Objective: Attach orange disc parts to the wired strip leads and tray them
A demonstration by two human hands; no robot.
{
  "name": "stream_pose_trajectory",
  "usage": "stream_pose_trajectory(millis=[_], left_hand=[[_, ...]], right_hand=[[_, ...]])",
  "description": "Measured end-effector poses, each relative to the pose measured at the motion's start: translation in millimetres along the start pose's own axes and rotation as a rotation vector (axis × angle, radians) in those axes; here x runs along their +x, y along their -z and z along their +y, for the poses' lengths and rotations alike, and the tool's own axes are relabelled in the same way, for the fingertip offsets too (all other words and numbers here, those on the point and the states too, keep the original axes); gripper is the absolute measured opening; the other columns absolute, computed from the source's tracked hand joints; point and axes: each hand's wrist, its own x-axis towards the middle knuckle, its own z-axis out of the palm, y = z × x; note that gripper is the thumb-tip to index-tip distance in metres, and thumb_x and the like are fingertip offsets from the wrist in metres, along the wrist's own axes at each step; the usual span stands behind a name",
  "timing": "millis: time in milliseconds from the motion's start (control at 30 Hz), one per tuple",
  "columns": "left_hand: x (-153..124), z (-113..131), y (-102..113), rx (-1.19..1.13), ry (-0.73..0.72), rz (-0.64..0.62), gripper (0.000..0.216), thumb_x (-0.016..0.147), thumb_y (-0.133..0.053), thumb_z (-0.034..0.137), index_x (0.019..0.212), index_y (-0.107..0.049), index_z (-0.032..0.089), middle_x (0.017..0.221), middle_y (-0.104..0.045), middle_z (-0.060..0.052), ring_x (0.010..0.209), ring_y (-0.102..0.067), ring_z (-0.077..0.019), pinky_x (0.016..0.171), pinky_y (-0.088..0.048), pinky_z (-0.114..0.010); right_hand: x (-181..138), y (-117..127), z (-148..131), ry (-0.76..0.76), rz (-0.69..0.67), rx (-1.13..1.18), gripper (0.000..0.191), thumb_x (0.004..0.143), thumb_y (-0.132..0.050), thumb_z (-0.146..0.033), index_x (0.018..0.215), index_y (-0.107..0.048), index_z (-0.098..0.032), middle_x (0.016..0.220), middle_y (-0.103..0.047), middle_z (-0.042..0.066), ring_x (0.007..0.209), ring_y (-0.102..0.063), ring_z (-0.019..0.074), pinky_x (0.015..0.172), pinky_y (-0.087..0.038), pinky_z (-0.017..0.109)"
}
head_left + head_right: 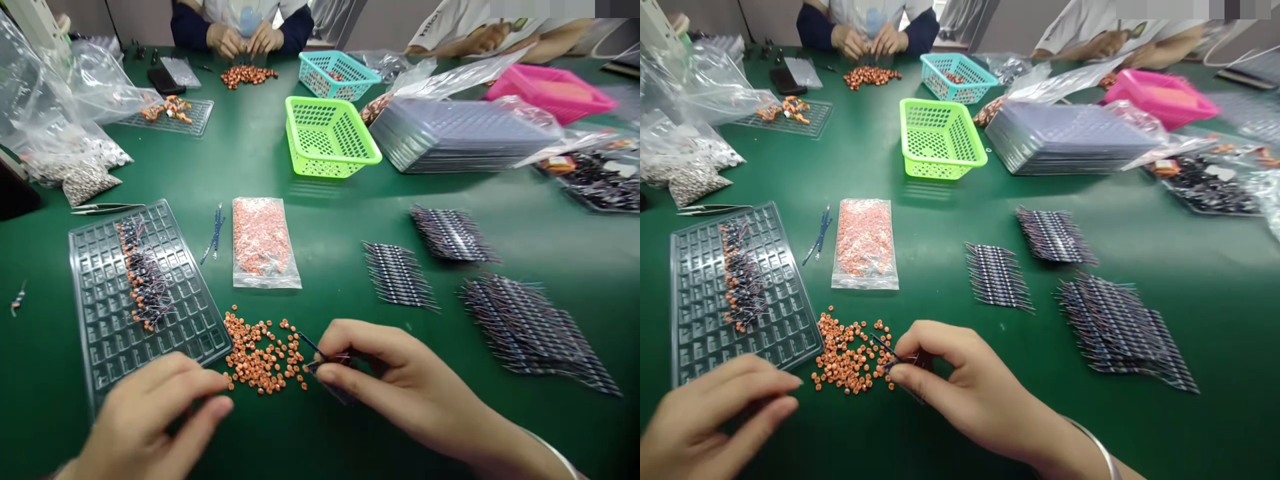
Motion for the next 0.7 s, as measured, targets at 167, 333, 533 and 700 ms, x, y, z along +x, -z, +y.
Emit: stream_pose_trajectory(millis=[167,333,533,700], left_hand=[[20.3,28.5,-39.3,-0.311,0.271,-0.241,0.011,0.085,-0.066,0.023,0.096,-0.069,0.024,0.08,-0.067,0.003,0.064,-0.06,-0.0099,0.058,-0.047,-0.019],[23.8,32.0,-50.0,-0.39,0.296,-0.267,0.008,0.09,-0.061,0.02,0.087,-0.068,0.021,0.082,-0.069,0.002,0.077,-0.061,-0.0111,0.071,-0.045,-0.02],[15.8,35.2,-46.7,-0.378,0.245,-0.254,0.01,0.086,-0.062,0.011,0.083,-0.069,0.017,0.078,-0.068,-0.001,0.073,-0.06,-0.0118,0.069,-0.045,-0.02],[5.7,33.9,-25.7,-0.21,0.168,-0.214,0.01,0.086,-0.061,0.008,0.085,-0.067,0.016,0.077,-0.067,0.0,0.069,-0.061,-0.0109,0.064,-0.047,-0.018]], right_hand=[[-6.5,-16.3,-2.3,-0.115,-0.049,0.236,0.042,0.09,-0.066,-0.057,0.079,-0.06,-0.017,0.065,-0.056,0.0,0.056,-0.052,0.0146,0.048,-0.043,0.023],[-10.9,-18.3,1.3,-0.143,-0.119,0.391,0.044,0.088,-0.067,-0.059,0.077,-0.058,-0.017,0.065,-0.054,-0.001,0.056,-0.05,0.0136,0.051,-0.043,0.022],[-12.0,-23.7,5.9,-0.203,-0.229,0.514,0.048,0.083,-0.071,-0.063,0.069,-0.064,-0.017,0.063,-0.052,-0.002,0.058,-0.046,0.0135,0.053,-0.041,0.021],[-14.3,-24.1,11.4,-0.243,-0.217,0.551,0.04,0.079,-0.076,-0.061,0.083,-0.073,-0.021,0.069,-0.062,0.002,0.062,-0.054,0.0164,0.057,-0.049,0.022]])
